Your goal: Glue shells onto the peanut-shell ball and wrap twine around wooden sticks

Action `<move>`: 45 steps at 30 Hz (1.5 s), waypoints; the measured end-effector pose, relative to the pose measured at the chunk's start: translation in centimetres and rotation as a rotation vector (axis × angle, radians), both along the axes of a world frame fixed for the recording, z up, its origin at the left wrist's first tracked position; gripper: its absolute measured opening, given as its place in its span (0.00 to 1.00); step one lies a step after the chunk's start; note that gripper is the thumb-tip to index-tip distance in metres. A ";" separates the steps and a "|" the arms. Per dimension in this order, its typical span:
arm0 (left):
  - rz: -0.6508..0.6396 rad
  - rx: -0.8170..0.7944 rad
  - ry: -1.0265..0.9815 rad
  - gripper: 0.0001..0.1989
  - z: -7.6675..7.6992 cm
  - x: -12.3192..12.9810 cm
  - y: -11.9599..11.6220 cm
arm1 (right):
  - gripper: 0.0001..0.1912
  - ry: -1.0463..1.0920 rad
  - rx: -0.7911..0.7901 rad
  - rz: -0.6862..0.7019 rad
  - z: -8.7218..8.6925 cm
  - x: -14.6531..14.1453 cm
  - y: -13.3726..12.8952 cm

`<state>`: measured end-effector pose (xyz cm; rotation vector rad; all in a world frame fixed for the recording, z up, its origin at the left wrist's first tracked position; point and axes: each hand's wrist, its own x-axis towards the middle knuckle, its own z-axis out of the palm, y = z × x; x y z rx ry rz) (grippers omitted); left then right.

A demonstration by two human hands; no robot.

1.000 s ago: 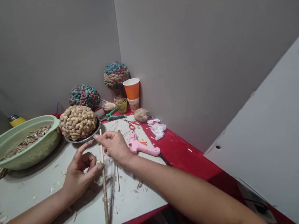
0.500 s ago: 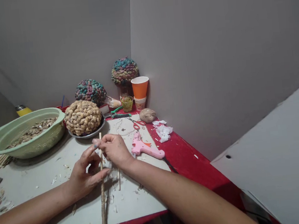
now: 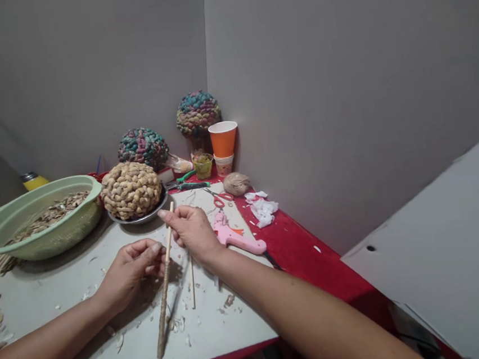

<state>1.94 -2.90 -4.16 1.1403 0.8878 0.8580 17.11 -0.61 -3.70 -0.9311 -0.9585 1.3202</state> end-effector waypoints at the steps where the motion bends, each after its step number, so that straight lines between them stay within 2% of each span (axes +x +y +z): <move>1: -0.013 -0.007 0.005 0.13 0.0 0.0 0.0 | 0.25 0.003 -0.001 -0.002 0.1 0.0 0.0; 8: -0.037 -0.016 -0.028 0.14 0.0 0.1 0.4 | 0.25 0.043 0.006 0.023 0.0 0.1 0.3; 14: 0.033 0.038 0.076 0.21 -0.3 -0.3 0.8 | 0.25 0.069 0.002 0.032 0.1 0.1 0.3; 19: -0.012 0.018 0.116 0.22 -0.6 -0.4 0.8 | 0.24 0.085 0.004 0.039 0.0 0.2 0.4; 29: -0.012 0.037 0.075 0.15 -0.6 -0.8 1.0 | 0.24 0.078 0.011 0.022 -0.1 0.3 0.5; 35: -0.089 -0.004 -0.010 0.19 -0.3 -0.6 0.8 | 0.24 0.082 0.018 0.026 0.0 0.3 0.4; 45: -0.065 -0.055 -0.063 0.20 -0.7 -0.5 0.7 | 0.24 0.085 0.030 0.033 -0.1 0.3 0.4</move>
